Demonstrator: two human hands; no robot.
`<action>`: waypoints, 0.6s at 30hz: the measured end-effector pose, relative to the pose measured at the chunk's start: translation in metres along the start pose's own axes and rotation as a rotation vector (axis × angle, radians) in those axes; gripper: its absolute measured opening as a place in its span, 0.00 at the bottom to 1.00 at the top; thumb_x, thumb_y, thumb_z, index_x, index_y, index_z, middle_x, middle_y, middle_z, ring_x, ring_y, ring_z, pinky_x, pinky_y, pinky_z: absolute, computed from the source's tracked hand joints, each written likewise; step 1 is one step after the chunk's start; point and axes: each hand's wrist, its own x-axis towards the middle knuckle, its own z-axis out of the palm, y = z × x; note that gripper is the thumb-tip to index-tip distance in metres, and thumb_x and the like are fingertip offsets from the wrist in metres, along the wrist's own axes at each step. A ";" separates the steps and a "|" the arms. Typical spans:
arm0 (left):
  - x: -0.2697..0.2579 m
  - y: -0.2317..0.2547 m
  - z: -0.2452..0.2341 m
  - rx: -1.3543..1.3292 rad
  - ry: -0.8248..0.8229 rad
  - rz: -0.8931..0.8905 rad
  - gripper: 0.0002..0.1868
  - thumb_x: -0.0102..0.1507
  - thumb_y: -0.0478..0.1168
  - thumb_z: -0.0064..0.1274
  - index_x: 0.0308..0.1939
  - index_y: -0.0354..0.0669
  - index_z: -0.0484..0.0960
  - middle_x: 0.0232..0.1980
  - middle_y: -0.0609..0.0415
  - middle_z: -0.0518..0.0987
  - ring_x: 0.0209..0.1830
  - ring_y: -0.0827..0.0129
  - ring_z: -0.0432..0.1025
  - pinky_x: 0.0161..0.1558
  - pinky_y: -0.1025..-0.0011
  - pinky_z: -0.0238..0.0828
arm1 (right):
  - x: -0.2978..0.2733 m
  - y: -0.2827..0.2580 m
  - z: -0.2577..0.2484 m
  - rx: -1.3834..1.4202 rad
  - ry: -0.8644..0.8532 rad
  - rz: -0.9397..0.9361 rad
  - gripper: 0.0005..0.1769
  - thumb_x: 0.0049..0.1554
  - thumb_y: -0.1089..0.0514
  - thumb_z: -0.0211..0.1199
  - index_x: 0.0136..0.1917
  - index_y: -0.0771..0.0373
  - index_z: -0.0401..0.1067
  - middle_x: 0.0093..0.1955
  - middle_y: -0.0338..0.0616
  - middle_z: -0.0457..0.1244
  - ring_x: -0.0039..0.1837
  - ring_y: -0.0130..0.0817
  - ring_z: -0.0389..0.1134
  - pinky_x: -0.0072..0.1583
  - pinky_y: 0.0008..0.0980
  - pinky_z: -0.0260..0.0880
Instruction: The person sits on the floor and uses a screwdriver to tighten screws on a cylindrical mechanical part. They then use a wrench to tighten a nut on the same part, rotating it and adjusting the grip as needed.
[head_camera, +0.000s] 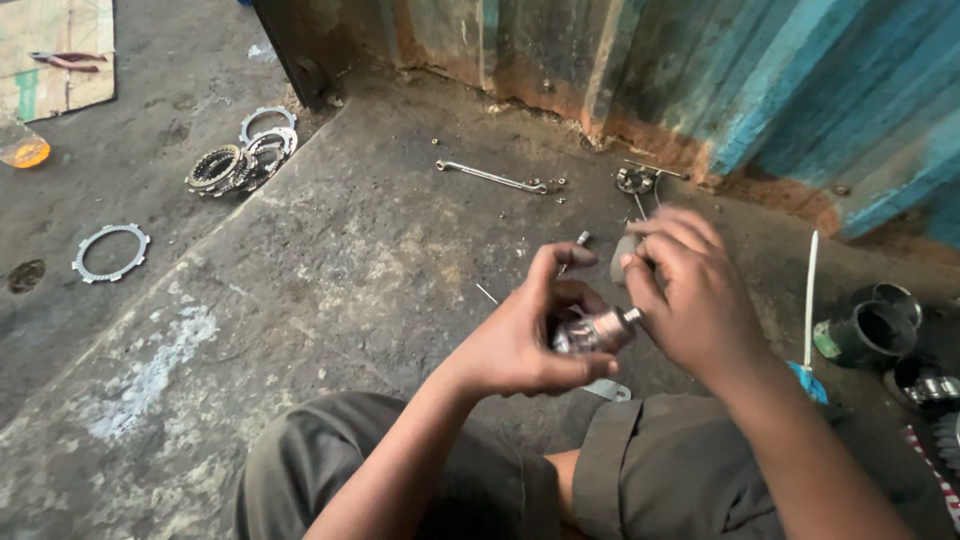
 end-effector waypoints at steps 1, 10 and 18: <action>0.000 -0.001 0.000 0.031 -0.030 0.058 0.50 0.53 0.38 0.69 0.72 0.42 0.52 0.46 0.49 0.79 0.41 0.73 0.74 0.42 0.73 0.74 | 0.001 0.002 0.000 0.133 -0.076 0.177 0.09 0.61 0.52 0.61 0.49 0.59 0.75 0.62 0.44 0.67 0.70 0.52 0.65 0.70 0.46 0.62; 0.004 -0.004 -0.003 0.359 0.045 0.046 0.43 0.49 0.43 0.73 0.62 0.36 0.66 0.44 0.48 0.81 0.43 0.69 0.78 0.45 0.71 0.77 | -0.001 -0.003 -0.004 0.071 0.221 -0.251 0.09 0.58 0.55 0.70 0.42 0.62 0.77 0.54 0.43 0.65 0.65 0.45 0.60 0.68 0.43 0.60; 0.003 -0.004 -0.003 0.100 0.099 -0.015 0.35 0.51 0.43 0.70 0.58 0.38 0.71 0.48 0.52 0.78 0.46 0.71 0.77 0.44 0.69 0.77 | 0.001 0.000 -0.004 0.112 0.017 -0.311 0.07 0.55 0.59 0.62 0.42 0.64 0.78 0.64 0.41 0.65 0.74 0.48 0.54 0.74 0.48 0.54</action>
